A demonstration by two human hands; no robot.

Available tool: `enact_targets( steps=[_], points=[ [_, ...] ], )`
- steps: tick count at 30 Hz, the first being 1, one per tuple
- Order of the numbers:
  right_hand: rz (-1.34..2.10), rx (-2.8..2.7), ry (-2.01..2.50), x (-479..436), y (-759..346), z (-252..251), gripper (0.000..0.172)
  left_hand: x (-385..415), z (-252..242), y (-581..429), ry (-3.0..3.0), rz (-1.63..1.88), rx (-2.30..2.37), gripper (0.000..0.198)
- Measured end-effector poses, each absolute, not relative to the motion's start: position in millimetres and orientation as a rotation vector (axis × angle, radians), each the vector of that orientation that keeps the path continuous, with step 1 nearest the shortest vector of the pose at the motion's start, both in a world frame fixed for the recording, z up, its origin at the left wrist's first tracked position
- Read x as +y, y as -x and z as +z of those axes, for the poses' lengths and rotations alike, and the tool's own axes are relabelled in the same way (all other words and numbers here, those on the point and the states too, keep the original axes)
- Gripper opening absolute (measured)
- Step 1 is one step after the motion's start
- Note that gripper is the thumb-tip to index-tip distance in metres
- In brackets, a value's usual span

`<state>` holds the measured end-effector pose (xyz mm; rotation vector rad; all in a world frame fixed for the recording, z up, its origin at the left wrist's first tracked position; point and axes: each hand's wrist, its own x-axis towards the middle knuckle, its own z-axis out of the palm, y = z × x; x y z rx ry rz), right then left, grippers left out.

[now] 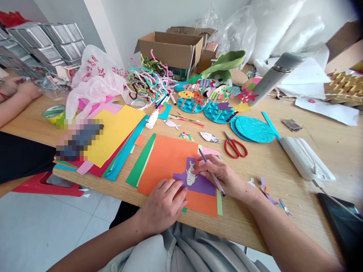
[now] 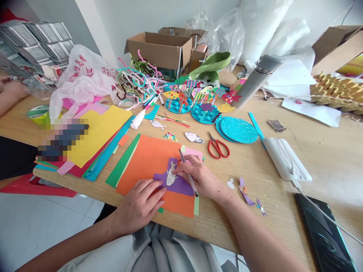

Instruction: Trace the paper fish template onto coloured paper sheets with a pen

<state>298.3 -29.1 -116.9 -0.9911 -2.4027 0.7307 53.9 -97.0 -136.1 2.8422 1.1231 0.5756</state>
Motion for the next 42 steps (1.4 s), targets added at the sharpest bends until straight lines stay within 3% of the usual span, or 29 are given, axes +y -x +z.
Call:
enact_targets(
  steps=[6,42],
  points=[
    [0.697,-2.41,0.992,-28.0,-298.3,-116.9,0.024,-96.0,-132.5,-55.8,-2.882,0.364,1.13,0.047],
    [0.699,-2.393,1.026,-29.3,-297.2,-115.1,0.027,-96.9,-129.3,-58.0,-2.898,0.208,1.157,0.047]
  ],
)
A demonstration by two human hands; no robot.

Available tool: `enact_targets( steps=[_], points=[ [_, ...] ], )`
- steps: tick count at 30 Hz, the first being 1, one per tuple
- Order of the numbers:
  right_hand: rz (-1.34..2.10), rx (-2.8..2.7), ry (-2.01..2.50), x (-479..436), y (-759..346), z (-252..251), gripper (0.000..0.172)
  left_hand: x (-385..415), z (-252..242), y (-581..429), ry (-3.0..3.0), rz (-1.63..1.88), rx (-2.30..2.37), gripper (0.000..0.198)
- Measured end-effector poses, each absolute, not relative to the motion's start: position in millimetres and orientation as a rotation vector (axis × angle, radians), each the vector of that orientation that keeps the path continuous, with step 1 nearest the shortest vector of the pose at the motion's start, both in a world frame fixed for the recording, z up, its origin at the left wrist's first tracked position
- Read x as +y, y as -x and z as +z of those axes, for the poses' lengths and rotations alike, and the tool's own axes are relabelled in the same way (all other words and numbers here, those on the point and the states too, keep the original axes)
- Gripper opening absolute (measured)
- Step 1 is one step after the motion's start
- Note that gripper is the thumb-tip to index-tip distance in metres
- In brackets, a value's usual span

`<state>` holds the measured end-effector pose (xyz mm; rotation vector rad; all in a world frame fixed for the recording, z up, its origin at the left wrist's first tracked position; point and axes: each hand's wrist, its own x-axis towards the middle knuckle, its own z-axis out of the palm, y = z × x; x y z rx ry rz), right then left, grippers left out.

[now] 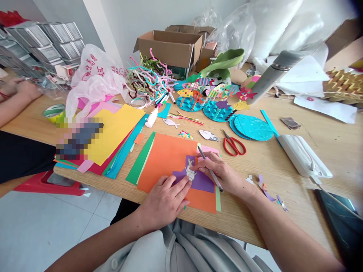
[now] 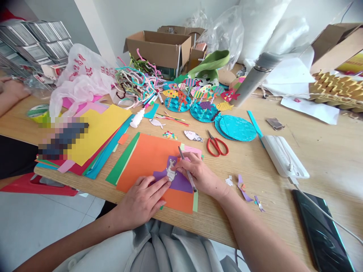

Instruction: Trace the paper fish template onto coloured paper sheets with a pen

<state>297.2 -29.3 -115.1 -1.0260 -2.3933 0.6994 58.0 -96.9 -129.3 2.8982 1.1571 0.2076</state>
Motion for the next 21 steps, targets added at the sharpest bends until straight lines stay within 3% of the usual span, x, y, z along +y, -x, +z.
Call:
enact_targets(
  steps=[21],
  points=[
    [0.675,-2.346,1.039,-29.8,-295.7,-119.6,0.026,-97.5,-126.8,-58.5,-2.89,0.221,1.16,0.047]
  ],
)
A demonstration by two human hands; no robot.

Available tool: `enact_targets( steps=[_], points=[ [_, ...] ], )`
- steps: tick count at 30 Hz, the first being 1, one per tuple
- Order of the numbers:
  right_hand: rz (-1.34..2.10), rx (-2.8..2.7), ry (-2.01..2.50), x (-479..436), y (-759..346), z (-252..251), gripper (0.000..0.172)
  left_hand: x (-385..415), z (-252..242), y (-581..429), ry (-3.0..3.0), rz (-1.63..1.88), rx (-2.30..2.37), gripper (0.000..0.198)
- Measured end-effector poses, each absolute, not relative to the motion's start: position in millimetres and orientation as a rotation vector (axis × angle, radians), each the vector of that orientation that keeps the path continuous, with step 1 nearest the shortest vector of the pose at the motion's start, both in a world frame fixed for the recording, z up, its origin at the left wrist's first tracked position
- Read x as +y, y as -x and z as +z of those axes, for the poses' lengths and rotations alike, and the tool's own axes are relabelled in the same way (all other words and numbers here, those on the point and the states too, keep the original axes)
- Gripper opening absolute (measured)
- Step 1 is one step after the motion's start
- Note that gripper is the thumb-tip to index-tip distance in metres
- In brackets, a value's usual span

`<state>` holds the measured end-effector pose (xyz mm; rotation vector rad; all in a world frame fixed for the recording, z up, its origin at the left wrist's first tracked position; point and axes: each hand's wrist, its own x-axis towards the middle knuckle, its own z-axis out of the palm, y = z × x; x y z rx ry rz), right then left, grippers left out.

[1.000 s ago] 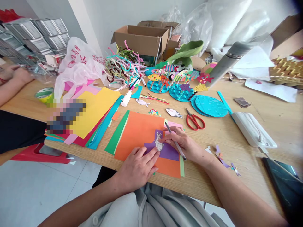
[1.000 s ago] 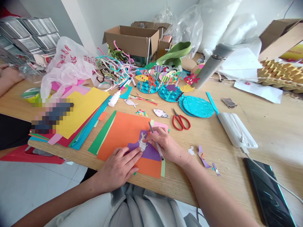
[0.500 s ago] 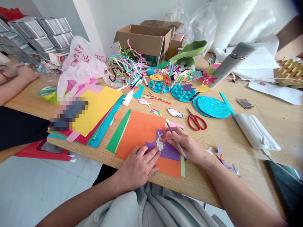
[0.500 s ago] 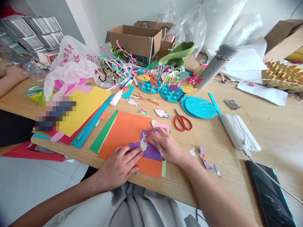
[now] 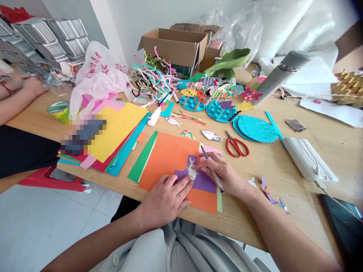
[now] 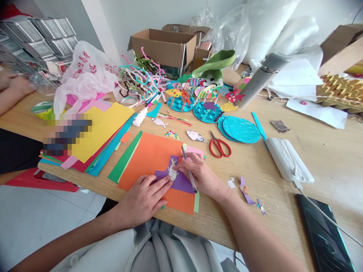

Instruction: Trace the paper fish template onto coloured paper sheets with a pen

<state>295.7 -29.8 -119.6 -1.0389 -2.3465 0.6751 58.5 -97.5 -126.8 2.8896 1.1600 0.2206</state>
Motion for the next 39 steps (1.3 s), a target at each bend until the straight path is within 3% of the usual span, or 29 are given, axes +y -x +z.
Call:
enact_targets(
  steps=[11,20,26,39],
  points=[
    [0.688,-2.329,1.075,-30.9,-294.1,-118.1,0.03,-96.9,-126.7,-57.9,-2.89,0.251,1.178,0.05],
    [0.695,-2.33,1.086,-30.9,-293.7,-116.7,0.028,-98.0,-128.9,-51.3,-2.616,0.7,1.206,0.036],
    [0.688,-2.323,1.085,-30.4,-293.9,-117.6,0.029,-98.9,-128.4,-52.0,-2.676,0.689,1.194,0.024],
    [0.708,-2.327,1.086,-30.7,-294.6,-119.6,0.027,-99.3,-131.4,-51.9,-2.726,0.712,1.161,0.022]
  ],
)
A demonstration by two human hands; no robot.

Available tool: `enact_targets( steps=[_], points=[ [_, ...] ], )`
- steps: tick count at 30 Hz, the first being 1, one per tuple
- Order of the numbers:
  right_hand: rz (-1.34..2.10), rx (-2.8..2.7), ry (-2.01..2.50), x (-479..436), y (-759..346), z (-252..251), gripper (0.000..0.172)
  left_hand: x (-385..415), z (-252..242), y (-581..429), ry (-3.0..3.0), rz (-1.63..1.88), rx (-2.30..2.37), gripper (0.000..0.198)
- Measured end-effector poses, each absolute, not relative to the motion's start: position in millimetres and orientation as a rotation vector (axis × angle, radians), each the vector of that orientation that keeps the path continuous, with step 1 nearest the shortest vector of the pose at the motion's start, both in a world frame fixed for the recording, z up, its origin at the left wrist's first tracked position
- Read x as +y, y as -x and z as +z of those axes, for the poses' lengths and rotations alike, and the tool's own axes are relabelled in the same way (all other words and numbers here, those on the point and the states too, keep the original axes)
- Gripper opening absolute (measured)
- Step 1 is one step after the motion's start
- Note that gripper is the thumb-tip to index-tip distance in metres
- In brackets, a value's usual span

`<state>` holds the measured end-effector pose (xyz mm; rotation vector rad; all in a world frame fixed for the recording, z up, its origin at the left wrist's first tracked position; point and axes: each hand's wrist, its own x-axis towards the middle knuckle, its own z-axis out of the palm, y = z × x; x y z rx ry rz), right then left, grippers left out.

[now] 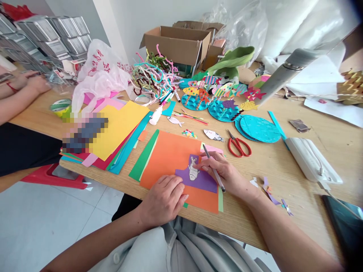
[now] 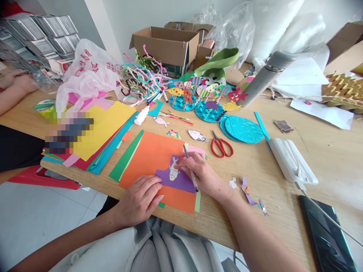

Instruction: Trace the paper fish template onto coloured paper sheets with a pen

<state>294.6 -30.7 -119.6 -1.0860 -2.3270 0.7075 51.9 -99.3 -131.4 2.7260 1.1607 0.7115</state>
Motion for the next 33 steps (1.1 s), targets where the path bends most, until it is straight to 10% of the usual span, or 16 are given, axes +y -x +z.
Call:
enact_targets(
  steps=[33],
  points=[
    [0.75,-2.328,1.033,-34.6,-294.5,-115.8,0.023,-98.3,-129.7,-54.9,-2.868,0.379,1.155,0.045]
  ],
)
